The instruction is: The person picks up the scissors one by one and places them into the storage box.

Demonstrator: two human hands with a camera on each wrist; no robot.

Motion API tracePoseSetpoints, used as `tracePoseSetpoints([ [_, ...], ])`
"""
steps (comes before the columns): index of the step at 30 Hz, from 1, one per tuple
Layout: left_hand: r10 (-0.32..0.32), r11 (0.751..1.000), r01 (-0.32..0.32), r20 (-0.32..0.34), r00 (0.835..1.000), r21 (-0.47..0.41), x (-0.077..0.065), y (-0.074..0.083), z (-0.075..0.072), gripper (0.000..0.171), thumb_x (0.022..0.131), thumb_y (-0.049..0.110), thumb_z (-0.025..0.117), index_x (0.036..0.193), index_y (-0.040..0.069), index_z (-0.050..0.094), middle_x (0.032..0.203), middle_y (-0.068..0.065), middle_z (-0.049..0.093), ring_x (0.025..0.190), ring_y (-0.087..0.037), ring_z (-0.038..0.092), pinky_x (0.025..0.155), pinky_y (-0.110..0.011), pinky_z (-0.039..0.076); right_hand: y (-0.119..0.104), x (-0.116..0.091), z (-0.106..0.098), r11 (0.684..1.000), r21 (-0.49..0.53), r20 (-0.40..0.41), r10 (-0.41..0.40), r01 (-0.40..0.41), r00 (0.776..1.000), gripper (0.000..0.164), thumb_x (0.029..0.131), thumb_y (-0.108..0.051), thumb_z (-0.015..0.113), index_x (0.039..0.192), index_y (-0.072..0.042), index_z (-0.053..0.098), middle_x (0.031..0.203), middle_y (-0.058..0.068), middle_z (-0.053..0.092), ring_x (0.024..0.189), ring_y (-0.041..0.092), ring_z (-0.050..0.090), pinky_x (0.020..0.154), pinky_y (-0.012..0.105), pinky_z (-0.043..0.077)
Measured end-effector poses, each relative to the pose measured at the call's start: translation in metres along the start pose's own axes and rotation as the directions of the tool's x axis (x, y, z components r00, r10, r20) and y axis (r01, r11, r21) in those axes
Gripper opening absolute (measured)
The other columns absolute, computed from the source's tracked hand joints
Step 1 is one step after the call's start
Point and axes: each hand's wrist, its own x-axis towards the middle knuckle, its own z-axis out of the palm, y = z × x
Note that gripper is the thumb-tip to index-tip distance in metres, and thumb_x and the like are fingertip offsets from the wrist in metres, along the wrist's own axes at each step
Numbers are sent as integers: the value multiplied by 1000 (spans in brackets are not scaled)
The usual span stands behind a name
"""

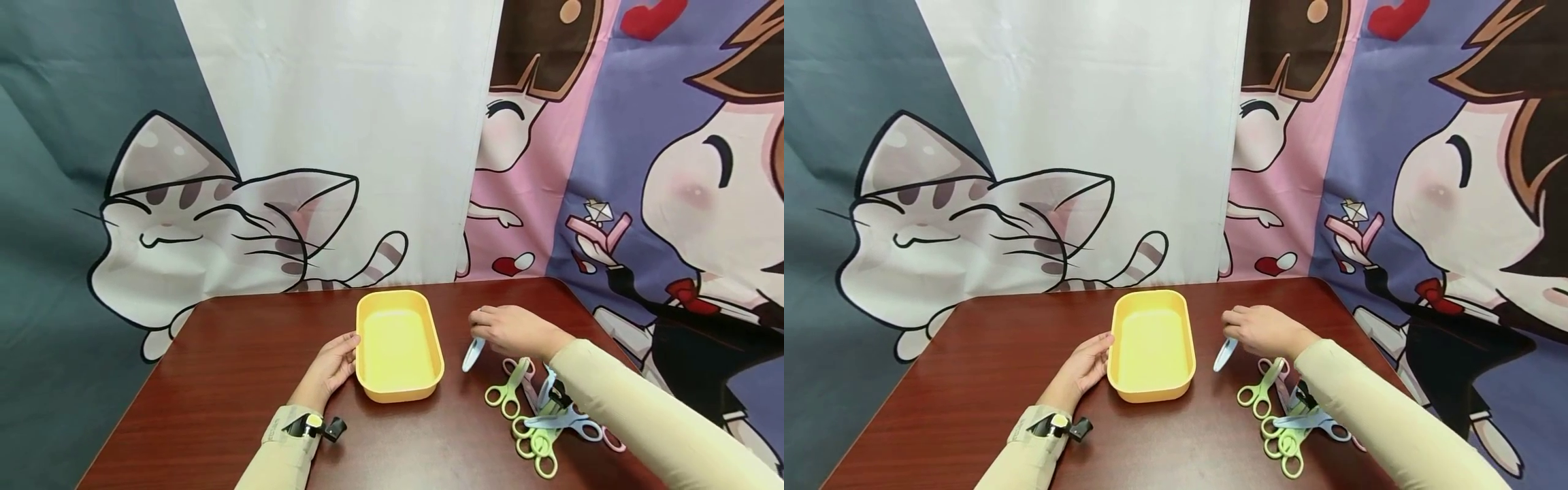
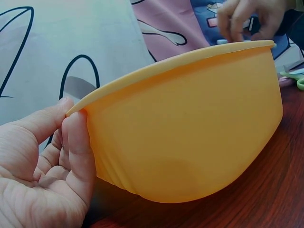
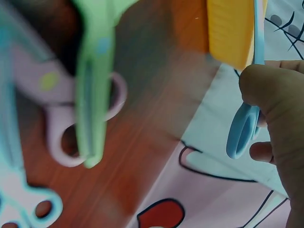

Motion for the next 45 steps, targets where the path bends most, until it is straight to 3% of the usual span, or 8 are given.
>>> tracePoseSetpoints([
  [13, 6, 1000, -5, 32, 999, -23, 0, -1, -2, 7, 104, 4, 53, 102, 9, 58, 76, 1, 66, 60, -3, 59, 54, -16, 52, 5, 66, 5, 993, 99, -66, 67, -60, 996, 25, 77, -3, 73, 98, -17, 70, 105, -1, 61, 91, 15, 57, 72, 28, 55],
  [18, 11, 1000, -10, 38, 999, -17, 0, -1, -3, 6, 104, 5, 54, 104, 9, 58, 78, 1, 67, 63, -4, 61, 57, -16, 54, 3, 90, 13, 977, 147, -39, 162, -155, 986, 25, 79, -6, 75, 101, -15, 72, 105, -1, 61, 92, 14, 58, 75, 29, 58],
  [24, 14, 1000, -14, 17, 1000, -9, -1, -2, -2, 7, 105, 5, 53, 104, 9, 58, 76, 1, 65, 61, -4, 60, 55, -16, 53, -6, 119, 23, 936, 199, 23, 292, -291, 956, 23, 78, -10, 71, 99, -18, 72, 102, -3, 58, 83, 12, 56, 65, 28, 54],
  [32, 10, 1000, -10, 36, 999, -4, 1, -1, -4, 8, 105, 4, 52, 104, 9, 58, 80, 1, 68, 66, -5, 65, 59, -17, 55, -16, 154, 33, 883, 249, 81, 390, -398, 917, 23, 78, -10, 69, 101, -16, 73, 101, -2, 57, 80, 12, 56, 69, 27, 52],
  [37, 5, 1000, -5, 38, 999, 1, 0, 0, -4, 9, 105, 4, 53, 101, 10, 59, 77, 2, 66, 63, -4, 62, 56, -16, 54, -19, 168, 40, 858, 241, 102, 442, -453, 891, 20, 77, -10, 70, 96, -15, 73, 96, -1, 56, 79, 14, 57, 71, 29, 53],
  [41, 15, 1000, -15, 36, 999, 13, 0, 0, -3, 8, 105, 5, 53, 102, 10, 59, 77, 2, 66, 63, -4, 62, 56, -15, 53, -20, 175, 44, 832, 216, 143, 490, -511, 860, 16, 77, -9, 73, 92, -14, 72, 94, 1, 56, 79, 18, 59, 74, 32, 54],
  [45, 17, 1000, -17, 30, 999, 18, 1, -1, -2, 6, 105, 5, 53, 104, 9, 58, 78, 2, 66, 64, -4, 63, 56, -16, 53, -18, 179, 51, 795, 193, 234, 532, -576, 814, 10, 78, -8, 74, 86, -13, 72, 90, 1, 57, 80, 18, 58, 76, 34, 54],
])
